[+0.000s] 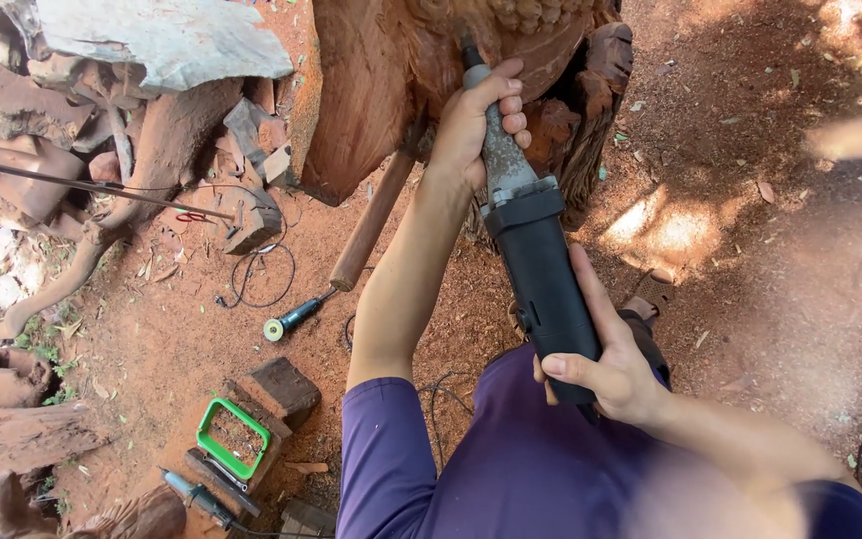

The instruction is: Using a power carving tool to add fine details to a large wooden sculpture

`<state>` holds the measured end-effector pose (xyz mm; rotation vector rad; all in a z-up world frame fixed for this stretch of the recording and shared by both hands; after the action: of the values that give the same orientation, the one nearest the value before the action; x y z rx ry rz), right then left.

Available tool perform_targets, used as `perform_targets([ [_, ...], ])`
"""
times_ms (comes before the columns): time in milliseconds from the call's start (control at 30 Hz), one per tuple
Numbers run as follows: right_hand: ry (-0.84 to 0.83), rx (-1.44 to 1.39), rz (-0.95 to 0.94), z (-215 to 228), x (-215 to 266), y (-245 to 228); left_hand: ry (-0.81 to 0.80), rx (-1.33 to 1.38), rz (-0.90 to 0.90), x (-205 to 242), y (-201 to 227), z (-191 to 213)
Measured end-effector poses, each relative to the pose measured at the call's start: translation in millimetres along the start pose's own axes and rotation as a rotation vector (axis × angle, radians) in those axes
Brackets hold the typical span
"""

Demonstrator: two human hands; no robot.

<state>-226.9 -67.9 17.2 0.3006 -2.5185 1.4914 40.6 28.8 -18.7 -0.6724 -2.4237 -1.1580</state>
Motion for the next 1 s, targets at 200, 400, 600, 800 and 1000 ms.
perform_targets([
  [200,-0.005,-0.037,-0.007,-2,2,-1,0.002,0.009,0.008,0,-1,1],
  [400,-0.01,-0.032,-0.024,-2,2,-5,-0.002,0.018,0.016,0,-1,2],
  [600,-0.013,-0.023,-0.051,3,3,-10,0.02,0.03,0.015,1,-4,3],
  [800,-0.114,-0.041,-0.01,36,9,-29,0.049,0.072,-0.01,10,-19,-5],
  [1000,-0.297,0.087,-0.187,168,10,-53,0.028,0.325,-0.149,36,-52,-44],
])
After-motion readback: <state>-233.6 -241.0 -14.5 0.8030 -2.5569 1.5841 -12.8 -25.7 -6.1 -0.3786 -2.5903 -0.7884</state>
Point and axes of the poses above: each hand's wrist, its own x-axis away from the middle knuckle, its own z-axis out of the back of the hand, y = z × x, the point moved 3 cm from there along -x, towards the middle knuckle, and after that the axes turned 10 degrees about y, right-handed, at the moved point
